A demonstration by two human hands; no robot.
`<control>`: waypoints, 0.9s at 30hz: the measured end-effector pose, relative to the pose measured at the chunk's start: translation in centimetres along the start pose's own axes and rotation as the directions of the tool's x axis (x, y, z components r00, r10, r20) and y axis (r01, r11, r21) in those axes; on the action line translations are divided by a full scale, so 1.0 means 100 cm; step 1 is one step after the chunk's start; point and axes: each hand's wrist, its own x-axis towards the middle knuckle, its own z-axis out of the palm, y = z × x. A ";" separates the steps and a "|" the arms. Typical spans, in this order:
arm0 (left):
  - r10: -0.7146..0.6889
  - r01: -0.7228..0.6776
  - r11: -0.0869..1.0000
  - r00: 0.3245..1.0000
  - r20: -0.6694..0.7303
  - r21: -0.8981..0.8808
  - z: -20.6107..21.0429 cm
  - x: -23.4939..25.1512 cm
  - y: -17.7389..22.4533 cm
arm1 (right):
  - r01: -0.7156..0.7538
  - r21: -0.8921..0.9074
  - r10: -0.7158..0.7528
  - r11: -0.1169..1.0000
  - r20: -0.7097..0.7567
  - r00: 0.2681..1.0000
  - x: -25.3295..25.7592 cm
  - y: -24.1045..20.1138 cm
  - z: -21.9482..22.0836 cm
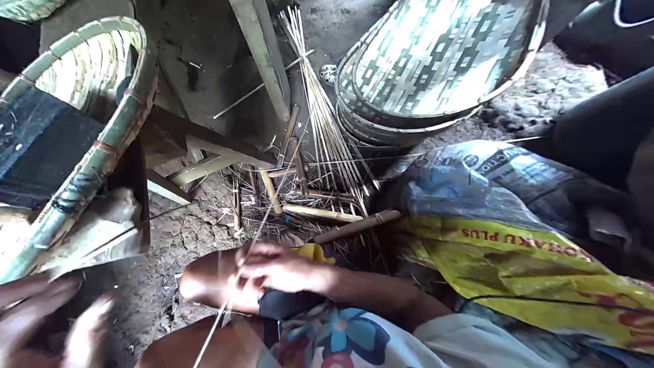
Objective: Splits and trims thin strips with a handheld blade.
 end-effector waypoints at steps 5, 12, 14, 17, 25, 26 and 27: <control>-0.224 0.403 0.887 0.801 0.555 -0.224 0.065 0.013 0.041 | 0.219 -0.111 -0.164 0.970 0.370 0.914 0.004 0.053 0.073; -0.109 0.433 0.327 0.900 0.422 -0.840 0.058 -0.011 0.051 | 0.564 -0.585 -0.333 0.582 0.462 0.822 0.017 0.072 0.071; -0.184 0.278 0.502 0.959 0.213 -0.819 0.021 -0.027 0.046 | 0.600 -0.668 -0.334 0.441 0.498 0.800 0.024 0.045 0.070; -0.347 0.168 0.834 0.900 -0.263 -0.526 -0.065 -0.069 0.026 | 0.675 -0.728 -0.530 0.120 0.528 0.664 0.042 -0.045 0.079; -0.335 0.267 0.942 0.699 -0.632 -0.203 -0.048 -0.110 0.000 | -0.348 -0.691 -0.333 -0.633 -0.162 0.929 0.203 -0.229 0.149; -0.357 0.259 0.934 0.675 -0.645 -0.246 -0.034 -0.108 -0.004 | -0.407 -0.602 -0.299 -0.687 -0.276 0.913 0.224 -0.226 0.145; -0.380 0.247 0.925 0.656 -0.653 -0.290 -0.023 -0.107 -0.007 | -0.420 -0.528 -0.266 -0.739 -0.344 0.900 0.240 -0.223 0.138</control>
